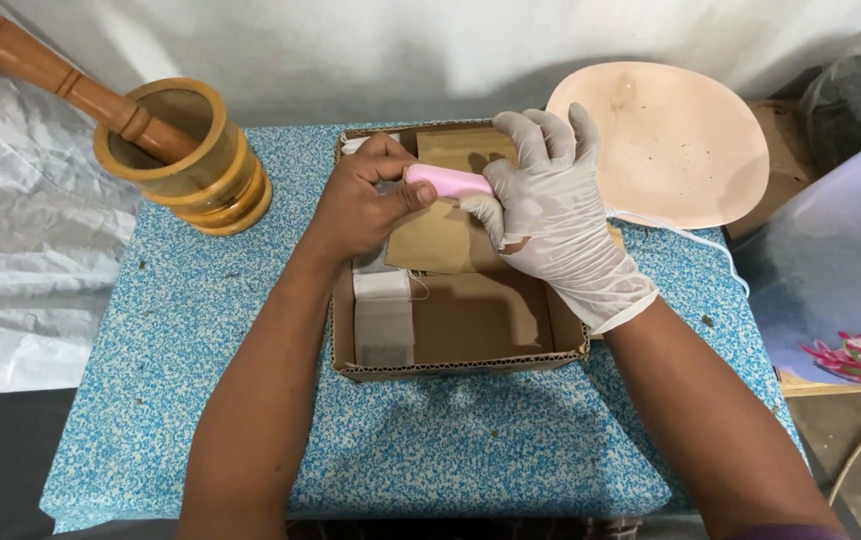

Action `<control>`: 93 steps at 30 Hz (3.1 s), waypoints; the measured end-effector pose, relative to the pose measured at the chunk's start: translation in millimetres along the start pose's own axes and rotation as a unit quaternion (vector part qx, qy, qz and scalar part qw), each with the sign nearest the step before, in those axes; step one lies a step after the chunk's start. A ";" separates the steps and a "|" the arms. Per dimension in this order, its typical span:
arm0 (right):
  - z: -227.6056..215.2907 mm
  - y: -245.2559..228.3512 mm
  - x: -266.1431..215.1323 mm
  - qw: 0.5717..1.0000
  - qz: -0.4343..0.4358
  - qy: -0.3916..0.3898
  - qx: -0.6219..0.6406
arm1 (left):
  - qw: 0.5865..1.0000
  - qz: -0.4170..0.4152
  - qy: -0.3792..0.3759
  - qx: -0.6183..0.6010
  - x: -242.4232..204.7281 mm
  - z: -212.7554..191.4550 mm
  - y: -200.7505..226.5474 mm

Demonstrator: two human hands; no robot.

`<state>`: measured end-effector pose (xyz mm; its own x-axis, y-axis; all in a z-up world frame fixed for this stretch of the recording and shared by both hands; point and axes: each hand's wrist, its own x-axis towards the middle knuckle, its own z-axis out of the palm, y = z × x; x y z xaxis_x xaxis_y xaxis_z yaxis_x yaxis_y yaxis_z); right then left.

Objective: Sealing tea pouches with a heat sealer and placing them into a cardboard box.

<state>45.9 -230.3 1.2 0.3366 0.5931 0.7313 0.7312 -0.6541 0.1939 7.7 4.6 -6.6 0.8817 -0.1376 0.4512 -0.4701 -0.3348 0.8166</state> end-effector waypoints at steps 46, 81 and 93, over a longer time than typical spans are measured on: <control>-7.8 17.2 -1.6 0.999 -0.033 -0.041 0.003 | 0.998 -0.051 -0.046 0.007 1.7 2.2 2.6; -154.9 64.3 -172.0 0.884 0.421 -0.201 -0.031 | 0.781 0.267 -0.373 0.423 112.2 236.9 104.6; -138.5 48.6 -190.9 0.802 0.491 -0.327 -0.098 | 0.769 0.213 -0.420 0.432 88.8 278.1 108.6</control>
<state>-65.0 -440.3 -38.4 0.9787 -0.1746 0.1082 -0.1617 -0.9796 -0.1191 45.7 -303.3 22.0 0.5386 -0.8391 -0.0769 -0.8426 -0.5363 -0.0494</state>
